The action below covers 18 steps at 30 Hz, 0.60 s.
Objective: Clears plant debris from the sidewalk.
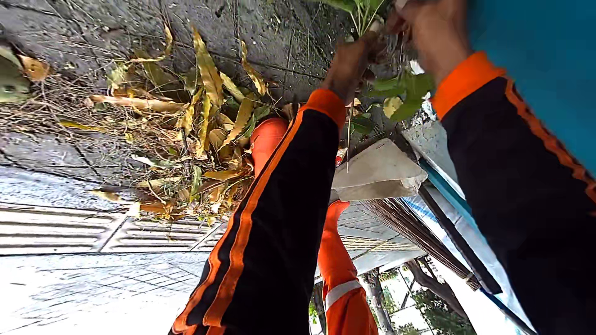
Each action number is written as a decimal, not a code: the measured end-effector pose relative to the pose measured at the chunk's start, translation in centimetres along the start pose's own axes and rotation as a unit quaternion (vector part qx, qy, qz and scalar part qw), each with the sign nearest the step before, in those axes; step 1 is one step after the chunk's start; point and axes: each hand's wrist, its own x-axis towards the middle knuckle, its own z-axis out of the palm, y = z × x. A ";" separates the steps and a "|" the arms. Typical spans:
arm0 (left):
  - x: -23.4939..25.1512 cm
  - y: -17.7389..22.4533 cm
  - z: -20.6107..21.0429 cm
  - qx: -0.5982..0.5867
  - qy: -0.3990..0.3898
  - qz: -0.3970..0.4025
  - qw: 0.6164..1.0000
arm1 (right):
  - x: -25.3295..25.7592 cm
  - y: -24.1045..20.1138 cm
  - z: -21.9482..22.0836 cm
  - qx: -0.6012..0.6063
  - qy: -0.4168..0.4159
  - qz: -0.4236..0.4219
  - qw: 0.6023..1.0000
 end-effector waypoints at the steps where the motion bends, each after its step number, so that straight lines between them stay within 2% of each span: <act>1: 0.0 -0.3 0.2 -0.002 -0.006 -0.003 1.000 | -0.5 0.8 0.4 0.056 0.015 0.020 0.998; 4: -0.4 -1.7 0.9 0.049 0.005 0.003 0.999 | -1.4 0.6 1.1 0.188 0.064 0.087 0.976; 5: -0.8 -2.1 0.6 0.074 0.017 0.002 0.997 | -1.5 0.0 1.2 0.190 0.056 0.115 0.973; 6: -1.4 -2.3 0.2 0.090 0.037 0.001 0.995 | -1.5 -0.6 1.2 0.142 0.036 0.133 0.980; 8: -3.0 -1.7 -0.4 0.121 0.090 0.005 0.989 | -1.6 -2.0 0.7 -0.074 0.001 0.100 0.992; 10: -4.2 -0.4 -1.9 0.143 0.112 0.010 0.983 | -1.7 -5.0 0.5 -0.217 -0.017 0.053 0.975; 13: -6.1 1.1 -4.0 0.154 0.143 0.001 0.978 | -3.3 -8.4 2.1 -0.259 -0.069 0.082 0.960; 15: -6.7 2.3 -5.0 0.116 0.146 -0.006 0.982 | -4.9 -10.0 3.7 -0.284 -0.087 0.109 0.949; 18: -6.6 4.1 -4.7 0.074 0.135 -0.013 0.988 | -7.1 -9.8 5.0 -0.302 -0.070 0.106 0.945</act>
